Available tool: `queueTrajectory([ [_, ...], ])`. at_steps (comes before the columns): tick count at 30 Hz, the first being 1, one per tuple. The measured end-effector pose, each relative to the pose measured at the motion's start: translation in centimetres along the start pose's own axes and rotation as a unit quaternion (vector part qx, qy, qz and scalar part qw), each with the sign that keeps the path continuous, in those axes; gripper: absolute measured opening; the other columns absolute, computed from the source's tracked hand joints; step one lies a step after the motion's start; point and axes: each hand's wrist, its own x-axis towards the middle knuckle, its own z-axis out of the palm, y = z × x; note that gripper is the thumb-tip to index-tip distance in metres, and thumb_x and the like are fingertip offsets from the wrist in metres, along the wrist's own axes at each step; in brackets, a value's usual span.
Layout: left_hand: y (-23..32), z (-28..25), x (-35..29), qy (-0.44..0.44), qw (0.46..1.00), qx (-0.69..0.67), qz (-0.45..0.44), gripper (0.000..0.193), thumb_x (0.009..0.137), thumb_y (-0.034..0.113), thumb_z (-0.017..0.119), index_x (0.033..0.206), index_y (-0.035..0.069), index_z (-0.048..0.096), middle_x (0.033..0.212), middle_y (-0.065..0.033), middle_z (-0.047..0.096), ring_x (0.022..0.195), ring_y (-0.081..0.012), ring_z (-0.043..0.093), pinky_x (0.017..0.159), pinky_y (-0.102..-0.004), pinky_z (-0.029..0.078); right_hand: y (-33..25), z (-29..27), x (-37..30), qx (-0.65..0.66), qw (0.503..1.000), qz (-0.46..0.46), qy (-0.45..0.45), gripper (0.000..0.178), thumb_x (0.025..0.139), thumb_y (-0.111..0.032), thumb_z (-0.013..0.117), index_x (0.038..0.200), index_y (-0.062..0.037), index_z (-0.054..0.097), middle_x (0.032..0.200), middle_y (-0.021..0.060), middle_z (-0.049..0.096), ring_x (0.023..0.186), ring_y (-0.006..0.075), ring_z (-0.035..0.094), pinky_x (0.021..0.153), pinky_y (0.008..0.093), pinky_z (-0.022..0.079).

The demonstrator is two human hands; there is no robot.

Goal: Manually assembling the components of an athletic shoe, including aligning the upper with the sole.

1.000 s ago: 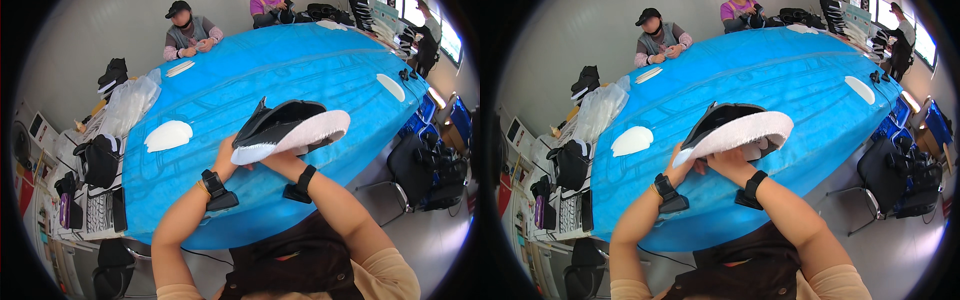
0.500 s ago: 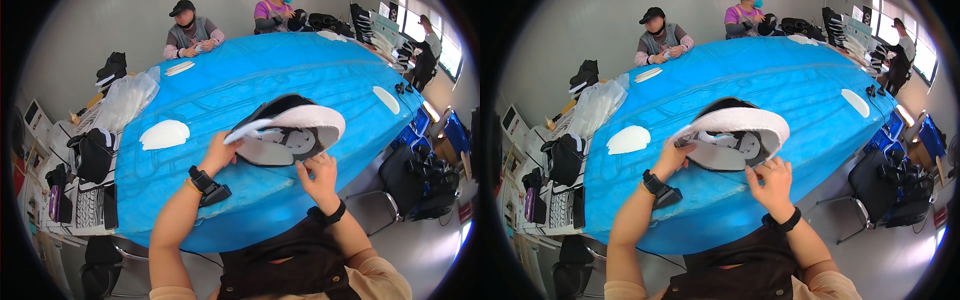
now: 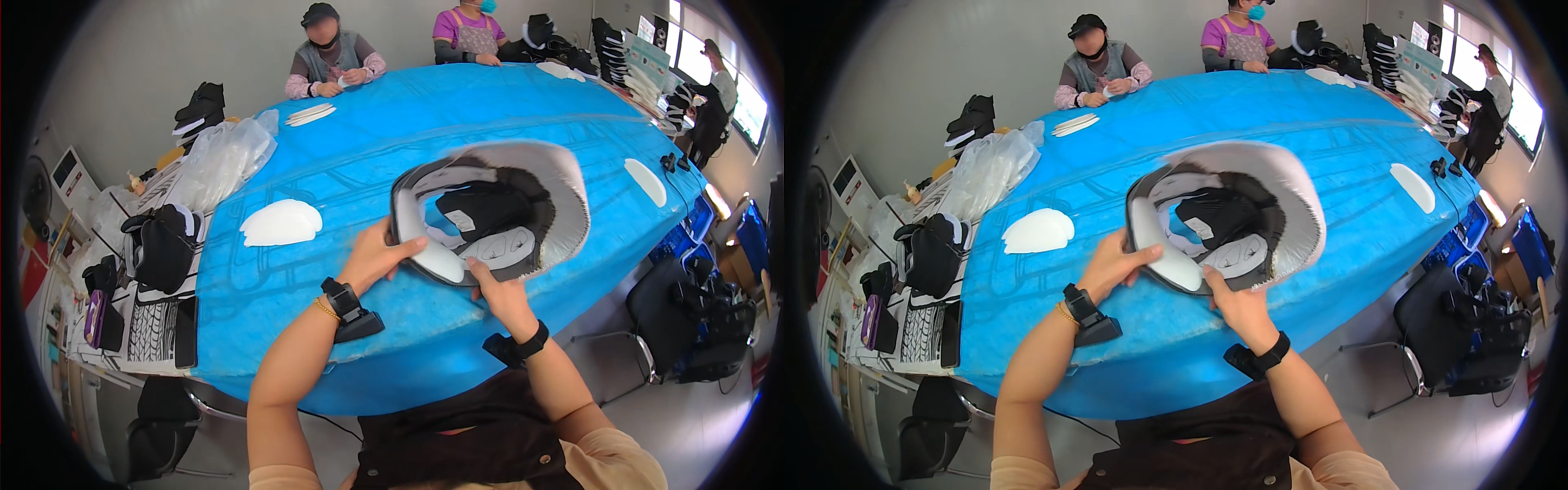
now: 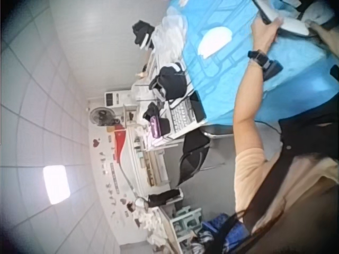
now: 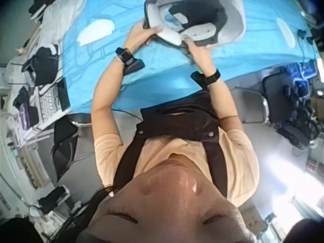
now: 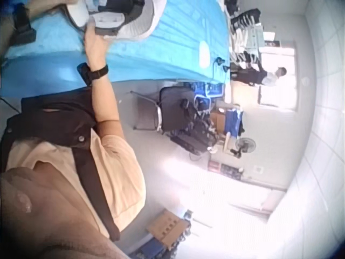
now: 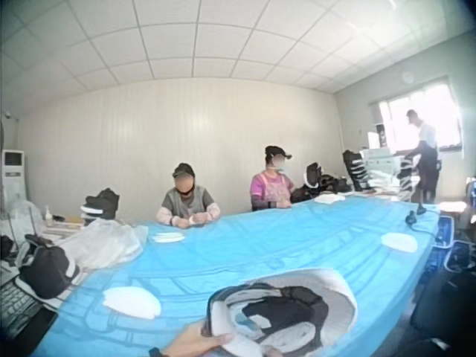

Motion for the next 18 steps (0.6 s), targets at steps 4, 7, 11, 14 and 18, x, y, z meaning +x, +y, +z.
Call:
queueTrajectory([
  [4, -0.2, 0.7, 0.1, -0.016, 1.000, 0.001, -0.016, 0.072, 0.076, 0.043, 0.076, 0.121, -0.004, 0.045, 0.079, -0.0062, 0.059, 0.047, -0.0085, 0.049, 0.041, -0.0237, 0.038, 0.0, 0.5, 0.0, -0.004, 0.999, -0.044, -0.024, 0.010, 0.088, -0.011, 0.060, 0.088, -0.0009, 0.059, 0.070, 0.0051, 0.059, 0.049, 0.0134, 0.052, 0.047, 0.0284, 0.041],
  [7, -0.3, 0.0, -0.2, 0.141, 0.977, 0.076, 0.144, 0.067, 0.074, 0.035, 0.078, 0.117, -0.001, 0.042, 0.078, -0.0058, 0.056, 0.054, -0.0099, 0.050, 0.046, -0.0239, 0.039, -0.2, 0.8, 0.1, 0.018, 0.999, -0.042, 0.006, 0.011, 0.086, -0.011, 0.062, 0.089, -0.0010, 0.059, 0.071, 0.0059, 0.060, 0.048, 0.0135, 0.052, 0.046, 0.0289, 0.041],
  [11, 0.5, -0.5, -2.4, 0.224, 0.787, 0.185, 0.544, 0.038, 0.068, 0.007, 0.081, 0.084, 0.008, 0.047, 0.068, -0.0041, 0.042, 0.054, -0.0156, 0.044, 0.049, -0.0266, 0.036, -1.4, -0.1, 0.6, -0.044, 0.999, 0.007, -0.021, 0.025, 0.081, -0.014, 0.066, 0.098, 0.0014, 0.060, 0.082, 0.0113, 0.063, 0.060, 0.0213, 0.061, 0.056, 0.0337, 0.048],
  [14, 2.0, 1.3, -3.4, 0.093, 0.687, 0.331, 0.640, 0.023, 0.072, 0.008, 0.075, 0.075, 0.009, 0.052, 0.069, -0.0040, 0.046, 0.058, -0.0194, 0.049, 0.051, -0.0289, 0.039, 1.2, -0.3, 1.9, -0.181, 0.971, -0.158, -0.014, 0.037, 0.076, -0.018, 0.068, 0.108, 0.0005, 0.060, 0.099, 0.0171, 0.063, 0.089, 0.0334, 0.060, 0.078, 0.0426, 0.049],
  [18, 0.7, 1.4, -1.7, -0.033, 0.822, 0.399, 0.404, 0.013, 0.083, 0.013, 0.058, 0.095, 0.010, 0.063, 0.091, -0.0063, 0.064, 0.082, -0.0250, 0.063, 0.067, -0.0335, 0.051, 0.3, -0.8, 0.8, -0.134, 0.981, -0.102, -0.096, 0.040, 0.077, -0.016, 0.068, 0.112, -0.0013, 0.058, 0.109, 0.0186, 0.061, 0.101, 0.0347, 0.058, 0.086, 0.0413, 0.047],
])
